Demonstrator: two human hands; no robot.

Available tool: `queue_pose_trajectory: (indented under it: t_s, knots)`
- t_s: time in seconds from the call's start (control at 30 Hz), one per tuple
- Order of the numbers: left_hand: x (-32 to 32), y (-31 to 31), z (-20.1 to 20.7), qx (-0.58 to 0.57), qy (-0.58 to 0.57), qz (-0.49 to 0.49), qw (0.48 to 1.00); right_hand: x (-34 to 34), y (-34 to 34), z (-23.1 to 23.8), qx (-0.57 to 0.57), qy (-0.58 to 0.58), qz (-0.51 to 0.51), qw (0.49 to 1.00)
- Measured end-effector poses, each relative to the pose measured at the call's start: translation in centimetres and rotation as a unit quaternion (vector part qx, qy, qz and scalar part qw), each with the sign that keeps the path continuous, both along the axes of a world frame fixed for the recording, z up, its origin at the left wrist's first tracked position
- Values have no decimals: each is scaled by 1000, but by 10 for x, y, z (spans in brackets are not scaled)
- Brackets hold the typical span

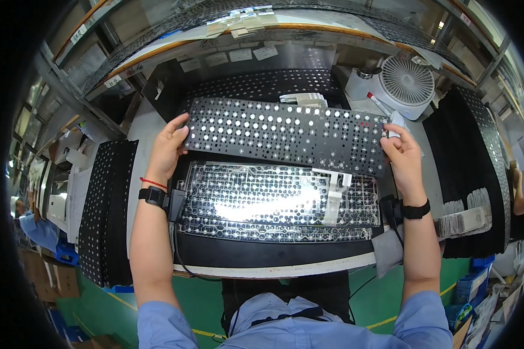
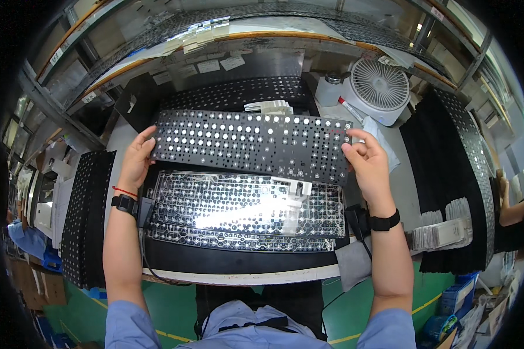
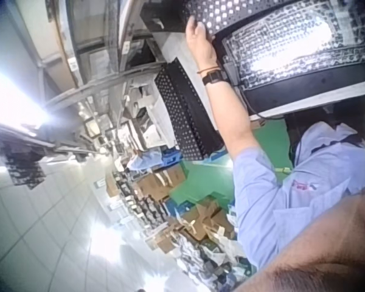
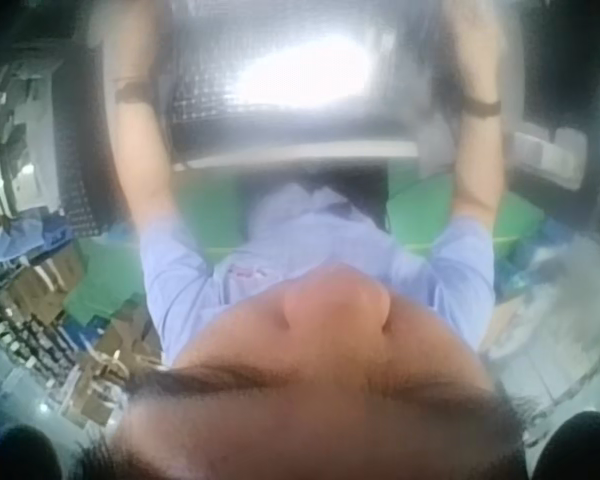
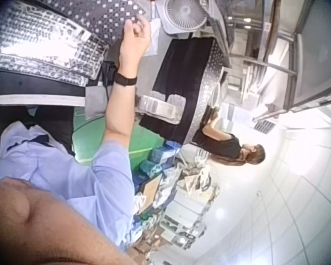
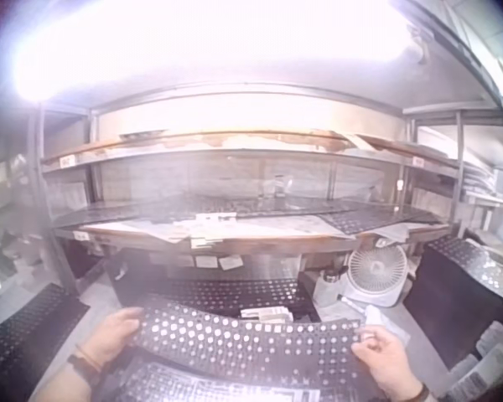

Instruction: The recorder is assembling and inspecting keyboard panels, aligning metal and plastic layers.

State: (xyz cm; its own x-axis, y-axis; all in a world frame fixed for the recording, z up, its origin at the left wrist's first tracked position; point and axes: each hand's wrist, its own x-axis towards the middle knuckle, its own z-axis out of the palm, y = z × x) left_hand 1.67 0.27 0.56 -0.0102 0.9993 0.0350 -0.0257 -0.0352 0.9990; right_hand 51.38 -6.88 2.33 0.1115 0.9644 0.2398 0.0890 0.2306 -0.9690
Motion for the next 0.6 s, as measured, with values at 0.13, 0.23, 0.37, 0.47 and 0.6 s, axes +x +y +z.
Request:
queue_pose_trajectory:
  t_s: [0.13, 0.23, 0.37, 0.47, 0.6]
  knots:
    - [-12, 3, -7, -12, 40, -9, 999, -5, -1, 4, 7, -15, 15, 1000]
    - [-15, 8, -9, -22, 73, -25, 997, -3, -1, 3, -25, -18, -2, 1000]
    - [-2, 4, -5, -56, 36, -5, 998, -4, -2, 4, -9, -18, -4, 1000]
    - [-17, 10, -14, -10, -32, -13, 999, -10, -4, 8, -28, -14, -23, 999]
    - [-34, 18, -25, -1, -78, 27, 997, -7, -2, 10, -116, -70, -25, 990]
